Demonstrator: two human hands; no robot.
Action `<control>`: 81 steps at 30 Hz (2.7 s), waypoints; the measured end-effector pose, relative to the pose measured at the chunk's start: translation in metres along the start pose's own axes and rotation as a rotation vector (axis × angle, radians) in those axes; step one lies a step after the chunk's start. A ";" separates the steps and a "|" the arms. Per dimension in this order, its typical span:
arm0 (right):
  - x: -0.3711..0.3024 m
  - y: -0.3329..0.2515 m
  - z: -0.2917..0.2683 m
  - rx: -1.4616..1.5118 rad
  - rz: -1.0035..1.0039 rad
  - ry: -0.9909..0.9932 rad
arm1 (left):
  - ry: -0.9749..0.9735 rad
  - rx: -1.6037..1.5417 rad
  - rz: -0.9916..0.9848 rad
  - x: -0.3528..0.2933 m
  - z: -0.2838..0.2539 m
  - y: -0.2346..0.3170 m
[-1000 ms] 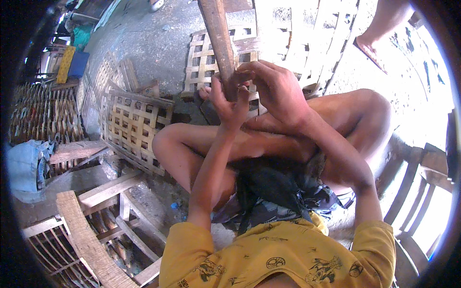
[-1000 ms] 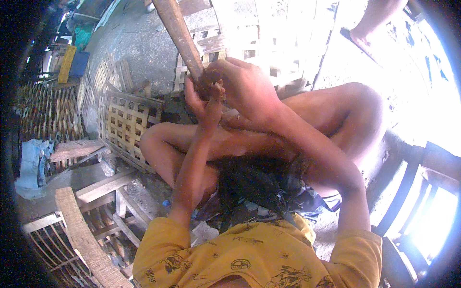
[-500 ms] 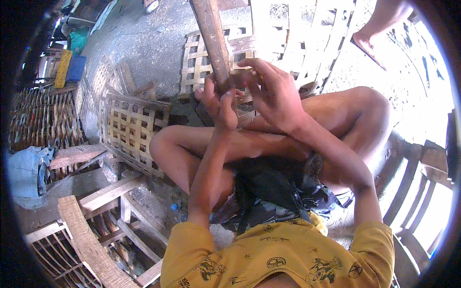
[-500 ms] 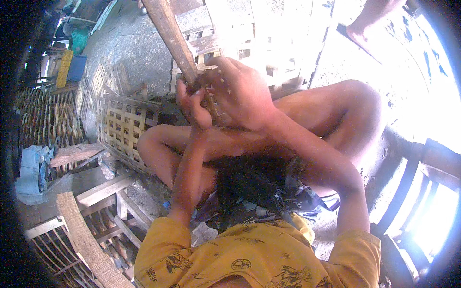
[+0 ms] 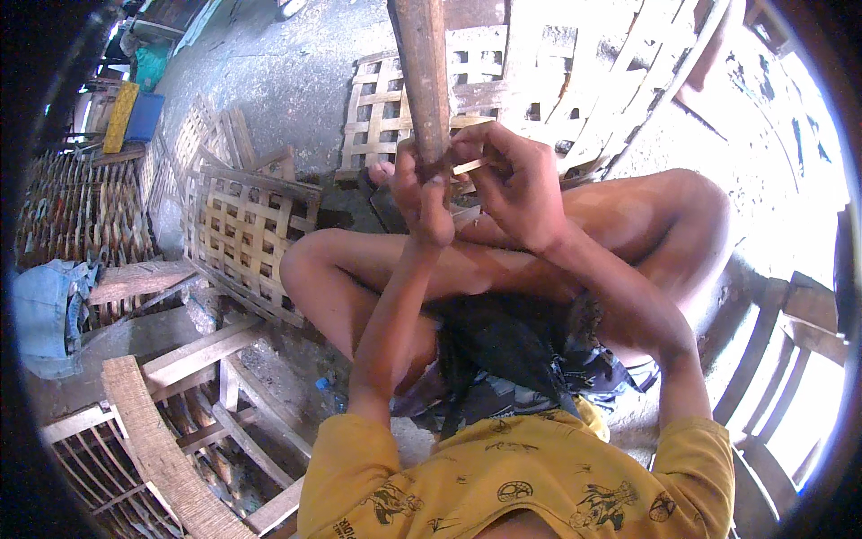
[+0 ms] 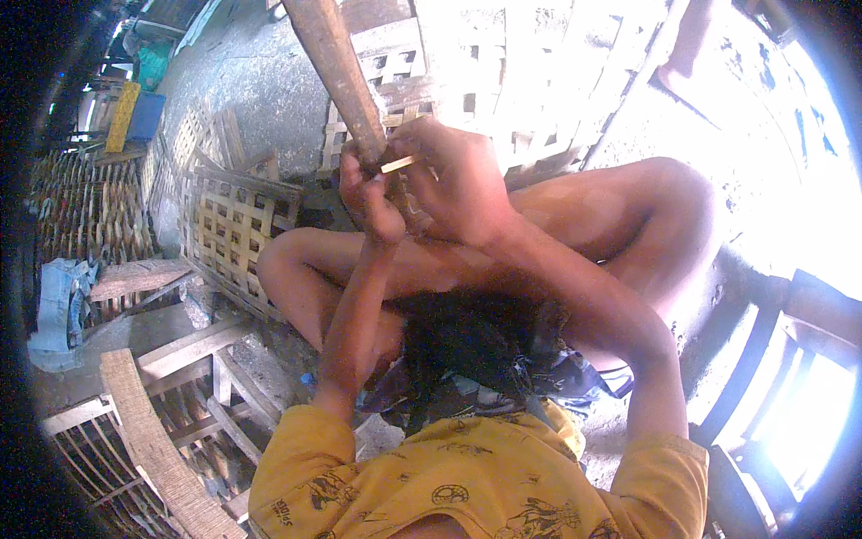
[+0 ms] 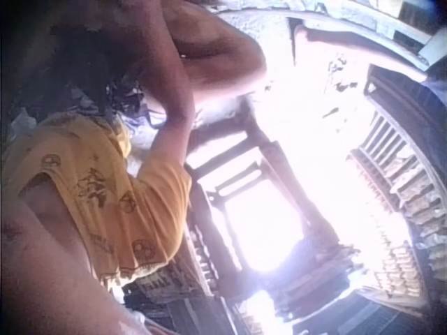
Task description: The person sits on the floor and weaves a rectangular basket by hand, interlacing thin wooden strips into a grid pattern. They adjust the basket's position and continue weaving the sides.
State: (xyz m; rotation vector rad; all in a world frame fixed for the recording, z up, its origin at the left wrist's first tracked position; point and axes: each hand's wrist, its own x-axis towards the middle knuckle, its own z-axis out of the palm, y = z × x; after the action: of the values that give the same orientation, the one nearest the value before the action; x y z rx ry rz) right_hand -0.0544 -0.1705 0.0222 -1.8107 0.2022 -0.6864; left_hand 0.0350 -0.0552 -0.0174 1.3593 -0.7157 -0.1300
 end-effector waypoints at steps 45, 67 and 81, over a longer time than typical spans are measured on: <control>0.025 -0.008 -0.020 -0.217 -0.511 0.325 | 0.007 0.460 0.382 0.003 -0.010 -0.036; 0.004 0.004 -0.015 -0.357 -0.380 0.116 | 0.012 0.409 0.407 0.005 -0.003 -0.022; 0.006 -0.002 -0.006 -0.248 -0.370 0.121 | -0.020 0.322 0.406 0.006 -0.003 -0.020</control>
State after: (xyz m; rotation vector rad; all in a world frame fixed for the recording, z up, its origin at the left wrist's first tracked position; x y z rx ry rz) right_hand -0.0527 -0.1775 0.0269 -2.0701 0.0307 -1.0714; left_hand 0.0474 -0.0600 -0.0340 1.4870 -1.0470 0.3062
